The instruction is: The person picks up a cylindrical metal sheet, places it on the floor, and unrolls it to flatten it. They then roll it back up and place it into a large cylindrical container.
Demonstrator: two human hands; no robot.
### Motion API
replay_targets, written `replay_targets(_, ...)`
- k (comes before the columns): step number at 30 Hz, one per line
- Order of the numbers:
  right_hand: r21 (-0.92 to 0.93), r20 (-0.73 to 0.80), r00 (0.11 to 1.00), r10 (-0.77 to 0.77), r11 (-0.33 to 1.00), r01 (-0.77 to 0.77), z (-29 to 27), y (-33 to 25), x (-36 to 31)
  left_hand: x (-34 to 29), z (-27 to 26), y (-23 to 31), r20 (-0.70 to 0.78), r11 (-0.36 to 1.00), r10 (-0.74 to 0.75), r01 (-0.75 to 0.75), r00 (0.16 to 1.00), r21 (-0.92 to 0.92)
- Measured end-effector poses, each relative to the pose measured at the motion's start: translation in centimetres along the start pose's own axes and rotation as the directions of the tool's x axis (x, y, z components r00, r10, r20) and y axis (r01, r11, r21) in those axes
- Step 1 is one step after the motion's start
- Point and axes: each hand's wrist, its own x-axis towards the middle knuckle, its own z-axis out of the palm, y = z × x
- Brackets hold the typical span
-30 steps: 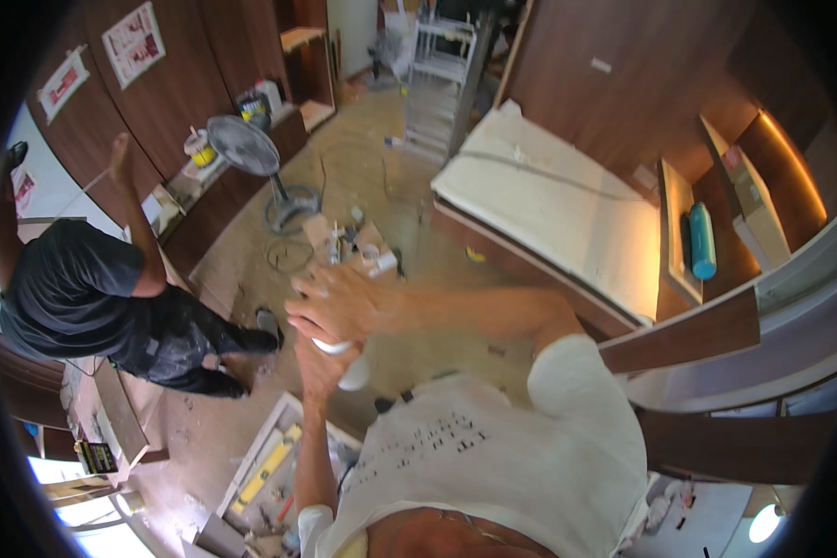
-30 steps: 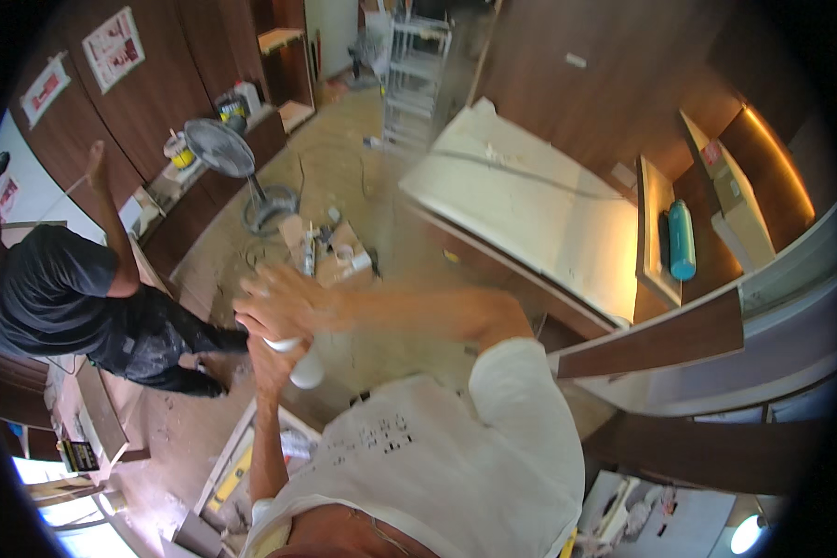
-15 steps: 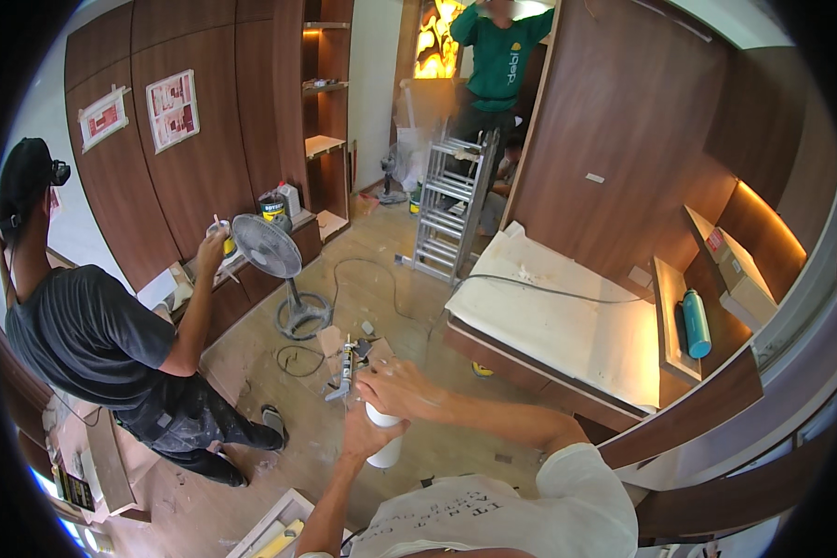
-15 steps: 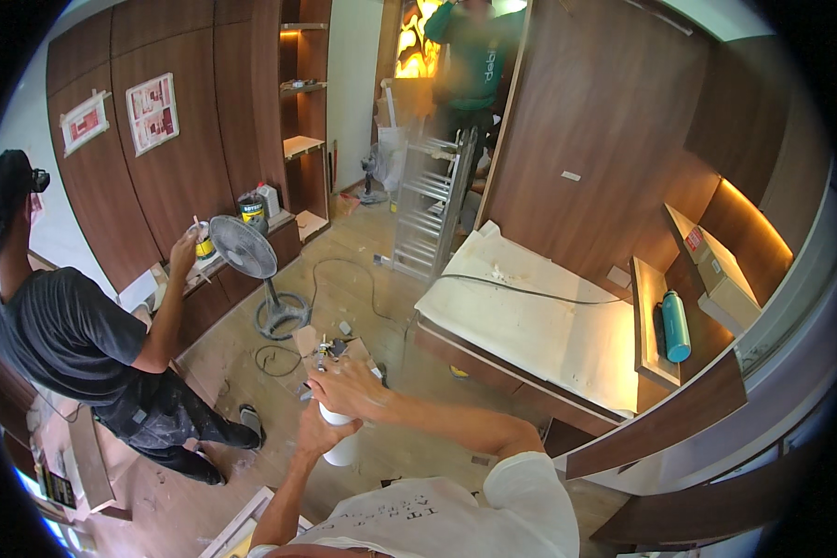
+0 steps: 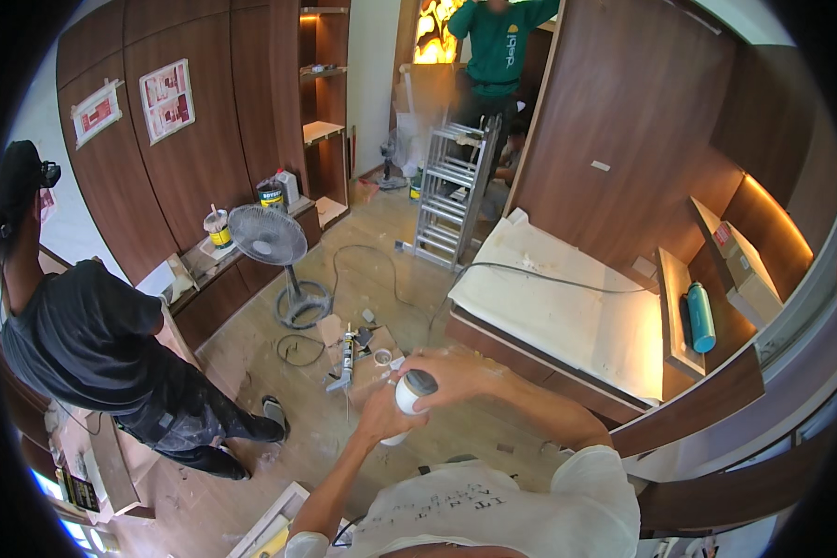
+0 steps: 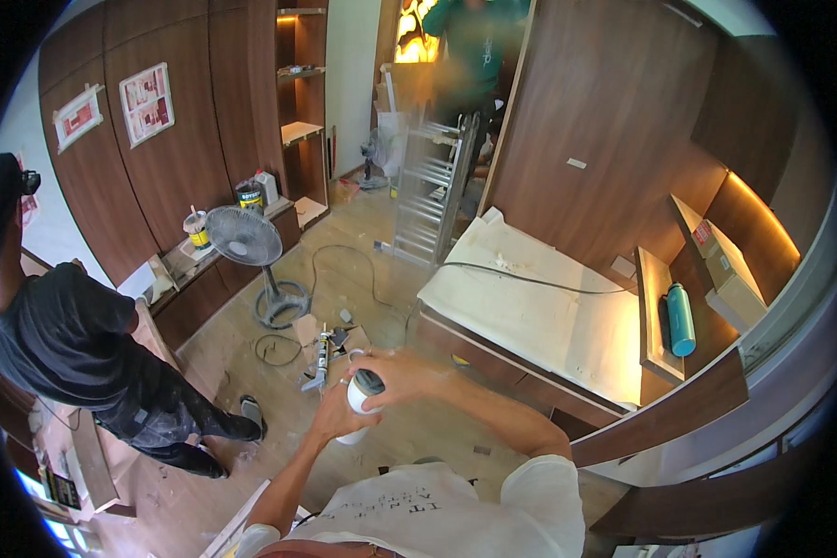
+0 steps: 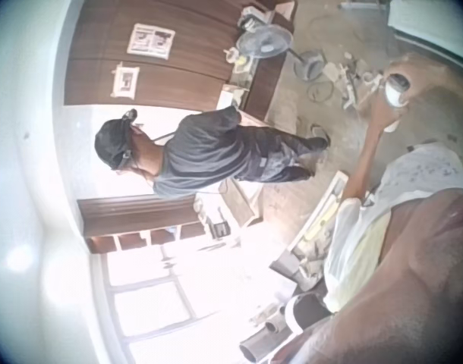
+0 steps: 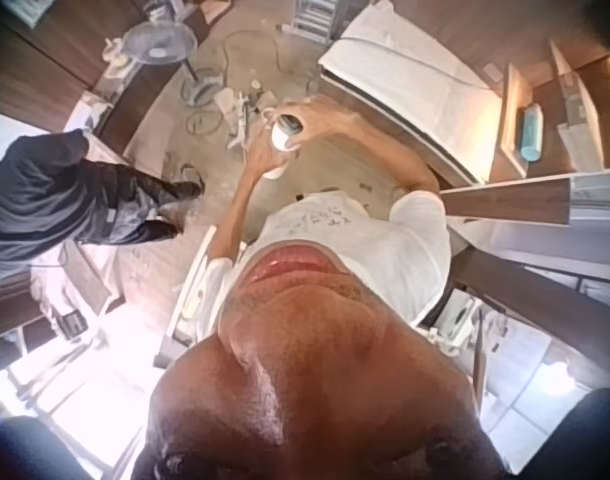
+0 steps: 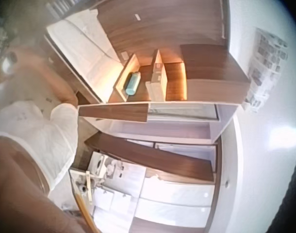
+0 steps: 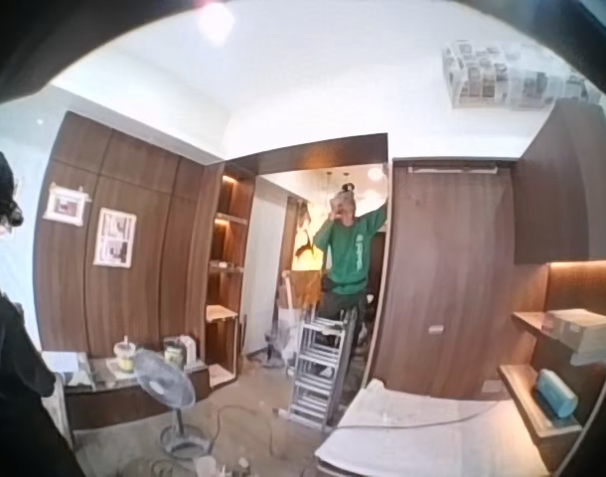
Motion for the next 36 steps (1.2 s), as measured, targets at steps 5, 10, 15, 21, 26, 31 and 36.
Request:
replay_targets(5,-0.007,-0.081,0.995,0.052,0.999,-0.053,-1.6,7.5,-1.9,2.8,0.6,-0.3,0.100,0.993,0.082,-0.090,0.992,0.082)
replay_targets(10,-0.211,-0.306,0.920,0.245,0.925,-0.317,-5.8,16.1,-5.8,2.2,-0.5,-5.0,0.070,0.991,-0.070,0.077,0.995,-0.105)
replay_targets(15,-0.108,-0.560,0.694,0.454,0.790,-0.604,-10.5,26.2,-13.4,0.9,-0.1,-9.0,0.229,0.911,-0.412,0.402,0.882,0.093)
replay_targets(21,-0.198,-0.620,0.654,0.434,0.719,-0.666,-12.5,38.2,-18.2,-8.6,4.3,-20.3,0.115,0.676,-0.736,0.714,0.667,0.184)
replay_targets(26,-0.266,-0.486,0.654,0.579,0.615,-0.742,-11.9,44.9,-20.5,-24.1,11.1,-25.4,0.020,0.443,-0.896,0.896,0.444,-0.029)
replay_targets(31,-0.138,-0.368,0.559,0.743,0.551,-0.823,-12.0,47.2,-21.1,-33.5,18.2,-20.3,0.126,0.056,-0.983,0.874,0.133,-0.483)
replay_targets(36,-0.022,-0.132,0.594,0.794,0.596,-0.802,-13.7,51.9,-21.6,-32.7,24.0,-14.9,0.087,0.082,-0.981,0.777,0.173,-0.624)
